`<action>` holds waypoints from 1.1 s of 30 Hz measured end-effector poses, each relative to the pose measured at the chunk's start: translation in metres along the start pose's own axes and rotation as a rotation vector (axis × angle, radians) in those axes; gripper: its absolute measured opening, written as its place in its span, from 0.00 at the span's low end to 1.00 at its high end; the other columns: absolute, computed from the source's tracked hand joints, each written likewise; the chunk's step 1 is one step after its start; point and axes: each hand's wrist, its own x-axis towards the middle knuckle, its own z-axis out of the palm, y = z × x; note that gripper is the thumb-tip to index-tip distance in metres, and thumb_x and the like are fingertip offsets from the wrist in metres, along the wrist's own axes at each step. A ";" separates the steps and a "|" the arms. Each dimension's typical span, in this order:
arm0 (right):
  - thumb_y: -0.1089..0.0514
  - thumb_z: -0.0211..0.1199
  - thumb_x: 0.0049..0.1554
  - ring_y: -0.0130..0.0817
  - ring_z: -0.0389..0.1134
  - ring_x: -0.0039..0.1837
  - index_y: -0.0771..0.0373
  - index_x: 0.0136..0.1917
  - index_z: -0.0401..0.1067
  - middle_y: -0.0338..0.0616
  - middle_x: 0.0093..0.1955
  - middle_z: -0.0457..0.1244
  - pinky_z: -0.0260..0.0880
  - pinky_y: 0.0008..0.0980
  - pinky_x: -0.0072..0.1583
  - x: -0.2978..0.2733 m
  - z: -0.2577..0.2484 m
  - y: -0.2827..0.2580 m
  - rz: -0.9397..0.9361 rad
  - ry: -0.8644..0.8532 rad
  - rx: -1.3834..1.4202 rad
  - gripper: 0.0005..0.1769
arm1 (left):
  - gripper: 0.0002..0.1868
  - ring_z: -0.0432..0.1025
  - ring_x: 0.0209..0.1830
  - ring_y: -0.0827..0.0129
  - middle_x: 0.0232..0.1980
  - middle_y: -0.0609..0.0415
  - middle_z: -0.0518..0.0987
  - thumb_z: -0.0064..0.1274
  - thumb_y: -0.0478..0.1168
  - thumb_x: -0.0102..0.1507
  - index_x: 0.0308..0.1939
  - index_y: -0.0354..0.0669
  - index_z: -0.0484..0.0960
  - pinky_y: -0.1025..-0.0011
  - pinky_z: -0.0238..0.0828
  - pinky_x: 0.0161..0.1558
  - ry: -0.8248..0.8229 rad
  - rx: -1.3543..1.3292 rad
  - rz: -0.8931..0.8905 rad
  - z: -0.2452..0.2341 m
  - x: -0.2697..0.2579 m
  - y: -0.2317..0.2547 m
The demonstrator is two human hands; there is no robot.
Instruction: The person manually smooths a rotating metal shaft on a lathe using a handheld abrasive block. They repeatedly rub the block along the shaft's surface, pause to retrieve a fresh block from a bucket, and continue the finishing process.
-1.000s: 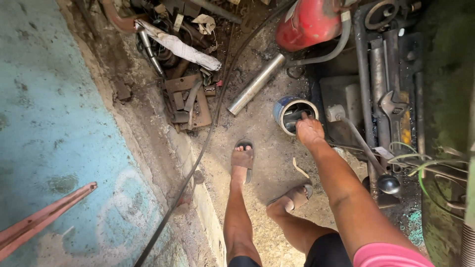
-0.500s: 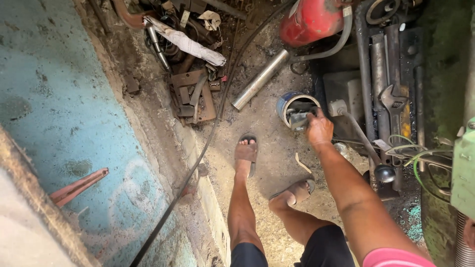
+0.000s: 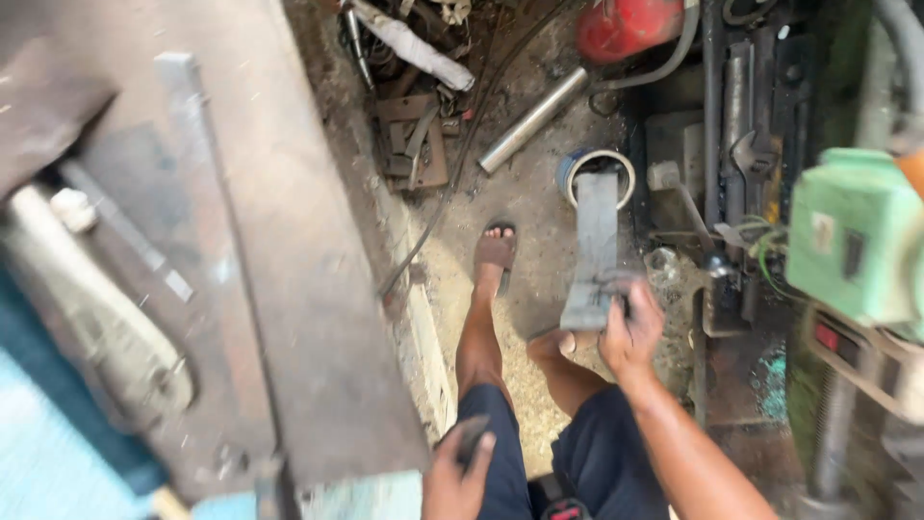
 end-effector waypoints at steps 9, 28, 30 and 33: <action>0.57 0.61 0.56 0.48 0.70 0.42 0.75 0.35 0.68 0.64 0.38 0.67 0.72 0.41 0.51 -0.062 -0.139 -0.195 0.158 -0.026 0.549 0.16 | 0.23 0.73 0.48 0.69 0.45 0.49 0.81 0.53 0.57 0.68 0.51 0.39 0.84 0.65 0.74 0.53 -0.506 -0.715 0.201 -0.027 -0.105 0.168; 0.57 0.76 0.53 0.21 0.55 0.26 0.60 0.35 0.76 0.41 0.20 0.58 0.57 0.24 0.31 -0.118 -0.296 -0.361 0.485 0.680 -0.110 0.11 | 0.09 0.73 0.27 0.69 0.24 0.49 0.79 0.59 0.39 0.64 0.31 0.39 0.80 0.70 0.73 0.32 -1.254 0.028 1.166 -0.082 -0.284 0.284; 0.57 0.77 0.54 0.22 0.54 0.27 0.60 0.36 0.77 0.41 0.20 0.56 0.56 0.25 0.31 -0.128 -0.299 -0.359 0.501 0.754 -0.128 0.11 | 0.11 0.77 0.27 0.68 0.24 0.49 0.81 0.53 0.37 0.68 0.31 0.38 0.81 0.70 0.75 0.32 -1.291 0.094 1.197 -0.072 -0.290 0.288; 0.66 0.73 0.55 0.29 0.68 0.40 0.72 0.55 0.70 0.50 0.39 0.66 0.72 0.30 0.41 -0.144 -0.309 -0.353 0.415 0.884 0.240 0.17 | 0.09 0.77 0.29 0.62 0.26 0.44 0.80 0.53 0.38 0.68 0.35 0.37 0.80 0.61 0.74 0.33 -1.357 0.228 1.327 -0.066 -0.309 0.302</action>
